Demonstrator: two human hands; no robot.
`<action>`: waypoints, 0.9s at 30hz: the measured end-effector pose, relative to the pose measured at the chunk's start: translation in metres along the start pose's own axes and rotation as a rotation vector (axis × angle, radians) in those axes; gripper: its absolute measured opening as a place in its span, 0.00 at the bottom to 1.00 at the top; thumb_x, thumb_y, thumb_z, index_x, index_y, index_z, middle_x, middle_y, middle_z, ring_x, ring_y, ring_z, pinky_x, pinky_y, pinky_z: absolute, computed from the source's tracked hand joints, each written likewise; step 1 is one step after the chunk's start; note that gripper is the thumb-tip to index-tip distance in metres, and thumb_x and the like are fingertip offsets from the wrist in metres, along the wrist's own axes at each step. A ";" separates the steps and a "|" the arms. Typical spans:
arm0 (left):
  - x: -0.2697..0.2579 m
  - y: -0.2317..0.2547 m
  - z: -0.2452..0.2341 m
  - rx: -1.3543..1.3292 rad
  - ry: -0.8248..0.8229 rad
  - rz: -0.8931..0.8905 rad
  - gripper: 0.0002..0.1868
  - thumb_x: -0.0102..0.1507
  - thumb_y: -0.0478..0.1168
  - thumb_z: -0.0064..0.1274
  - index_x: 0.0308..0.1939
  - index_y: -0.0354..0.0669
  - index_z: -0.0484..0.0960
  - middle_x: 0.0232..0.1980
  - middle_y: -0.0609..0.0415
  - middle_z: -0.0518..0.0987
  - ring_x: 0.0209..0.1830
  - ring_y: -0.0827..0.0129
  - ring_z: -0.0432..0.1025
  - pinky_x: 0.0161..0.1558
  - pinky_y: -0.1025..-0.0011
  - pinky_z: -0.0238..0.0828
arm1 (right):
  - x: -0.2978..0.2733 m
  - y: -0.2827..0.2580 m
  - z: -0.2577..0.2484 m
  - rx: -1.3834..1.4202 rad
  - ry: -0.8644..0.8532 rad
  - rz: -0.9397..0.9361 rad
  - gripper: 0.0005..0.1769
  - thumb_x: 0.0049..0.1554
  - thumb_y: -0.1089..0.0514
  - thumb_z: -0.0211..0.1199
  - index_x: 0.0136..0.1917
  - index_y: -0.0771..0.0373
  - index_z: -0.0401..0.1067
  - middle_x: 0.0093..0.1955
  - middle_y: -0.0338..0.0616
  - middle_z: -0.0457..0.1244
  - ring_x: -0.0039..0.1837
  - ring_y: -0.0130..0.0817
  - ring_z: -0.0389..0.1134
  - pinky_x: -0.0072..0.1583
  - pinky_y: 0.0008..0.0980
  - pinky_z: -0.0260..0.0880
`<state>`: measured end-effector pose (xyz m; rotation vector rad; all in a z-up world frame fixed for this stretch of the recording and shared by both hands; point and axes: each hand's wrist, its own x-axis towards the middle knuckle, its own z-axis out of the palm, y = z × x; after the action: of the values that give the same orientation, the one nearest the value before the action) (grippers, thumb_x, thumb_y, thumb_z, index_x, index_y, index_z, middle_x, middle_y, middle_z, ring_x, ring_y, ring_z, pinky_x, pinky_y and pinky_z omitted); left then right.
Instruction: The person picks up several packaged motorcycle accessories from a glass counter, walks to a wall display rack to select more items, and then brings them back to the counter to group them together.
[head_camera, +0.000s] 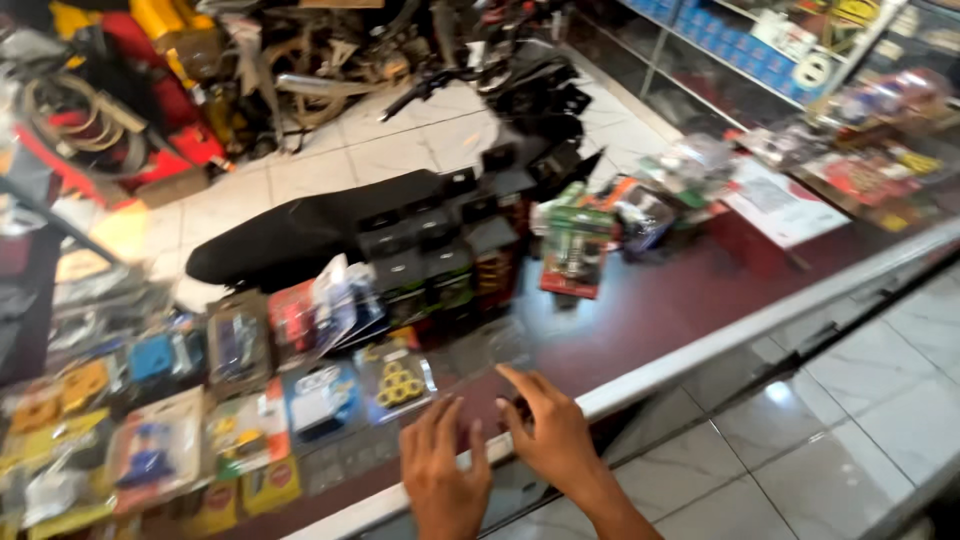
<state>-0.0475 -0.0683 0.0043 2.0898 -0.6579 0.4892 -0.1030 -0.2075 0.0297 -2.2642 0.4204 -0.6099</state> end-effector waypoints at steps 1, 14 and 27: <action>-0.001 0.012 0.012 -0.042 -0.071 0.053 0.21 0.57 0.38 0.61 0.54 0.39 0.81 0.59 0.48 0.79 0.56 0.51 0.72 0.56 0.57 0.69 | -0.007 0.009 -0.015 -0.055 0.057 -0.006 0.24 0.56 0.57 0.65 0.66 0.59 0.71 0.52 0.51 0.68 0.47 0.49 0.72 0.48 0.43 0.74; 0.003 0.247 0.234 -0.406 -0.597 0.665 0.29 0.59 0.37 0.59 0.63 0.30 0.73 0.70 0.35 0.69 0.73 0.38 0.59 0.68 0.45 0.56 | -0.076 0.176 -0.248 -0.593 0.430 0.342 0.30 0.54 0.60 0.65 0.69 0.65 0.67 0.67 0.57 0.62 0.69 0.54 0.61 0.69 0.50 0.58; -0.076 0.417 0.377 -0.599 -0.819 0.939 0.28 0.62 0.41 0.58 0.64 0.34 0.73 0.72 0.36 0.68 0.74 0.40 0.57 0.69 0.42 0.53 | -0.167 0.266 -0.397 -0.636 0.566 0.876 0.32 0.55 0.56 0.65 0.72 0.60 0.64 0.74 0.56 0.56 0.75 0.53 0.55 0.73 0.52 0.51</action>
<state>-0.3254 -0.5627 0.0159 1.2418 -2.0034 -0.1298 -0.4874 -0.5368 0.0279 -2.0857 1.9778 -0.6761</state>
